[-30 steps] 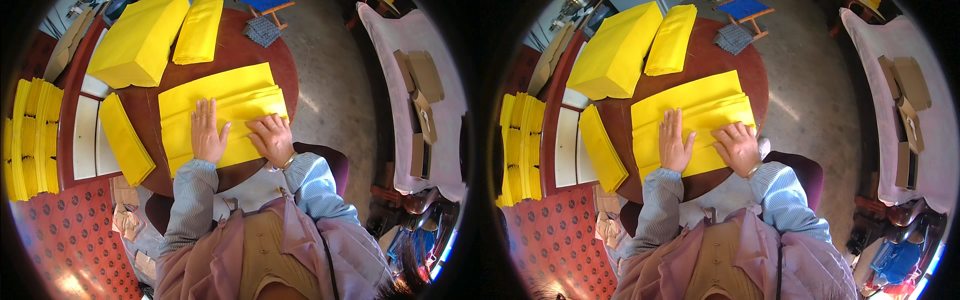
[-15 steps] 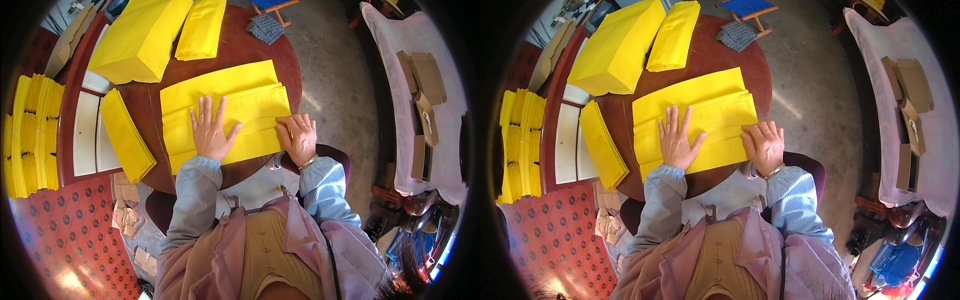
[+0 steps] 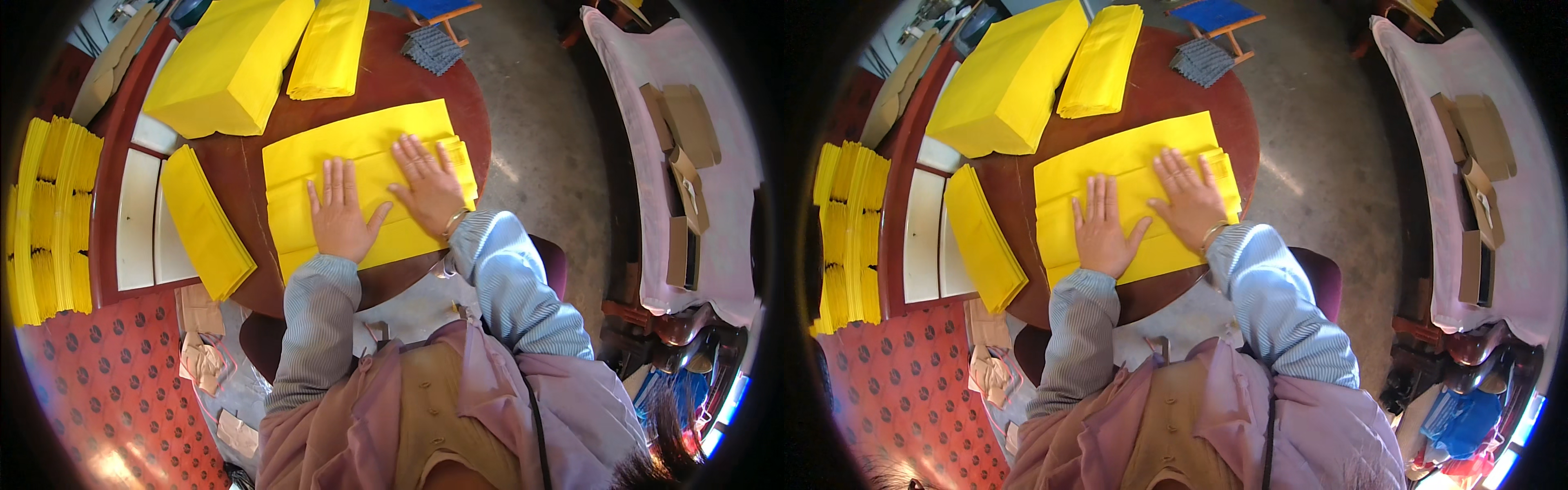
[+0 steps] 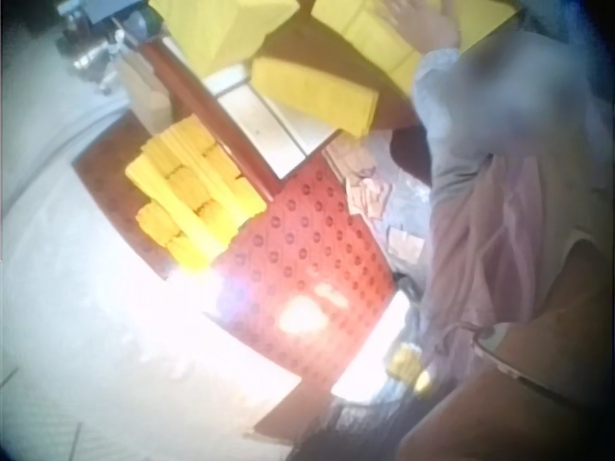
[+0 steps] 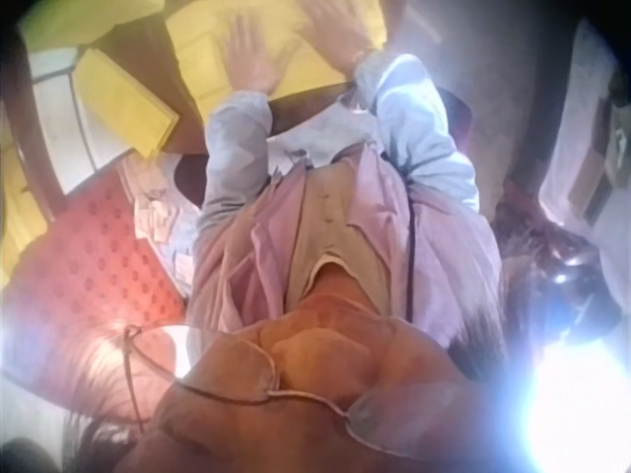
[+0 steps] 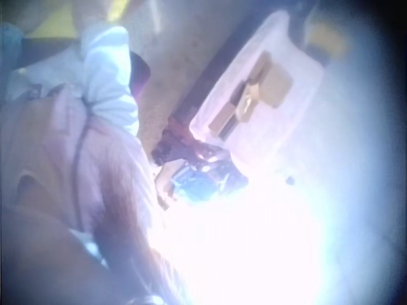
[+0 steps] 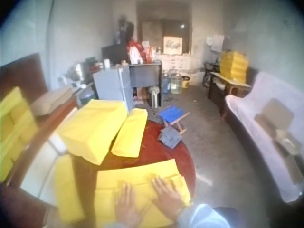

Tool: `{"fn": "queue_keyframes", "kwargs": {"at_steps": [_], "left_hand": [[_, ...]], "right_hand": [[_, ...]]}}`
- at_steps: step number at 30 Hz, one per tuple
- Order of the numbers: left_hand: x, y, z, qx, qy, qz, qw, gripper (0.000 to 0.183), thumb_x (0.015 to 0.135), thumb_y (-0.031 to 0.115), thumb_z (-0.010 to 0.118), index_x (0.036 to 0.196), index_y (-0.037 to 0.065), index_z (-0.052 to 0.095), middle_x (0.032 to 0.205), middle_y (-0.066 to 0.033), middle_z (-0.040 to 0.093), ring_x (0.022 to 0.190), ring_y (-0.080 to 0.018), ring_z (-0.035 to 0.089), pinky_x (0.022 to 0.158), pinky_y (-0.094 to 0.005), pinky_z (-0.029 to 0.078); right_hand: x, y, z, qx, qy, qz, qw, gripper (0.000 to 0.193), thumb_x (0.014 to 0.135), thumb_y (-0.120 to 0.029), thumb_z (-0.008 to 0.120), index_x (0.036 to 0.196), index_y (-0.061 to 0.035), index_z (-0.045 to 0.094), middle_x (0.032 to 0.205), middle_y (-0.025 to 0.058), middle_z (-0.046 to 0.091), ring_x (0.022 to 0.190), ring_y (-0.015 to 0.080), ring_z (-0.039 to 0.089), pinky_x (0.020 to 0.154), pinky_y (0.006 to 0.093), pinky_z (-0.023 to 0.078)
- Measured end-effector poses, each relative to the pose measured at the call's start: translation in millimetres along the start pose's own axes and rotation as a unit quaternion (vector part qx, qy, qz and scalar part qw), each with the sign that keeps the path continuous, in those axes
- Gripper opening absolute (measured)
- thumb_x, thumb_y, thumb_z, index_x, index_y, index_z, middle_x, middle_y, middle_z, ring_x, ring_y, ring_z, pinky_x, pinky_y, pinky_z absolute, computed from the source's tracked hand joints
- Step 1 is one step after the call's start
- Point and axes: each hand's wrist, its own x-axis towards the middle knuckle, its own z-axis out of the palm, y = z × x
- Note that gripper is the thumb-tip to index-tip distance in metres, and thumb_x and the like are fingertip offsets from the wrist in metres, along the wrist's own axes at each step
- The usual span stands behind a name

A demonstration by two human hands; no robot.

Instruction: The person folds yellow paper sheets by hand on a table, creasing edges and stacking them. They repeatedly pick up sheets, fold them in half, and place them into a growing stack.

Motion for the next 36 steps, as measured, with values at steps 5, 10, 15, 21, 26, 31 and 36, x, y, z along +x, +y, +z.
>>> {"fn": "queue_keyframes", "kwargs": {"at_steps": [5, 10, 15, 21, 26, 31, 36], "left_hand": [[-20, -46, -21, 0.045, 0.014, -0.085, 0.995, 0.117, 0.089, 0.075, 0.066, 0.163, -0.007, 0.027, 0.172, -0.0264, 0.026, 0.163, -0.0387, 0.017, 0.131, -0.0543, 0.011], [-27, -56, -18, 0.042, 0.033, -0.088, 0.995, 0.117, 0.089, 0.073, 0.067, 0.162, -0.009, 0.026, 0.170, -0.0301, 0.027, 0.161, -0.0410, 0.020, 0.131, -0.0536, 0.016], [-23, -53, -22, 0.045, 0.002, -0.110, 0.993, 0.118, 0.090, 0.076, 0.064, 0.163, -0.008, 0.024, 0.173, -0.0281, 0.021, 0.163, -0.0390, 0.014, 0.132, -0.0527, 0.013], [-57, -34, -40, -0.101, 0.135, -0.163, 0.972, 0.081, 0.100, 0.042, 0.071, 0.154, -0.007, 0.038, 0.169, -0.0264, 0.028, 0.157, -0.0366, 0.027, 0.127, -0.0506, 0.026], [-117, -12, -30, -0.692, 0.013, -0.243, 0.680, 0.054, 0.102, 0.016, 0.068, 0.150, -0.003, 0.049, 0.148, -0.0254, 0.052, 0.131, -0.0407, 0.057, 0.121, -0.0451, 0.040], [-121, 32, -21, -0.869, -0.027, -0.287, 0.402, 0.038, 0.108, 0.010, 0.060, 0.145, 0.003, 0.056, 0.140, -0.0146, 0.058, 0.121, -0.0281, 0.064, 0.116, -0.0384, 0.044], [-65, 49, -68, -0.710, 0.123, -0.148, 0.678, 0.034, 0.106, 0.011, 0.062, 0.138, -0.002, 0.060, 0.145, -0.0114, 0.057, 0.121, -0.0225, 0.064, 0.107, -0.0377, 0.050]], "right_hand": [[-7, 25, -11, -0.046, -0.019, 0.067, 0.997, 0.076, 0.109, -0.060, 0.041, 0.169, -0.0159, 0.028, 0.177, 0.0044, 0.023, 0.164, 0.0194, 0.018, 0.134, 0.0483, 0.007], [-7, 25, -10, -0.050, -0.035, 0.071, 0.996, 0.075, 0.109, -0.063, 0.035, 0.169, -0.0193, 0.026, 0.178, 0.0033, 0.020, 0.164, 0.0191, 0.014, 0.134, 0.0477, 0.002], [9, 26, -28, -0.045, -0.038, 0.003, 0.998, 0.068, 0.107, -0.054, 0.048, 0.164, -0.0179, 0.038, 0.171, 0.0048, 0.035, 0.159, 0.0221, 0.029, 0.132, 0.0514, 0.011], [114, 21, -35, 0.153, -0.191, -0.137, 0.960, 0.040, 0.086, -0.042, 0.084, 0.113, -0.0145, 0.072, 0.107, 0.0022, 0.071, 0.111, 0.0217, 0.062, 0.098, 0.0451, 0.045], [162, 6, -24, 0.275, -0.356, -0.201, 0.870, 0.035, 0.081, -0.030, 0.092, 0.086, -0.0079, 0.065, 0.076, 0.0043, 0.064, 0.071, 0.0161, 0.061, 0.066, 0.0341, 0.047], [143, 6, -73, 0.444, -0.476, -0.114, 0.750, 0.024, 0.096, -0.023, 0.081, 0.102, -0.0077, 0.063, 0.084, 0.0029, 0.073, 0.075, 0.0078, 0.065, 0.066, 0.0264, 0.049], [110, -1, -138, 0.545, -0.324, -0.168, 0.755, 0.023, 0.098, -0.022, 0.080, 0.105, -0.0061, 0.065, 0.096, 0.0022, 0.074, 0.087, 0.0074, 0.066, 0.080, 0.0261, 0.052]]}}
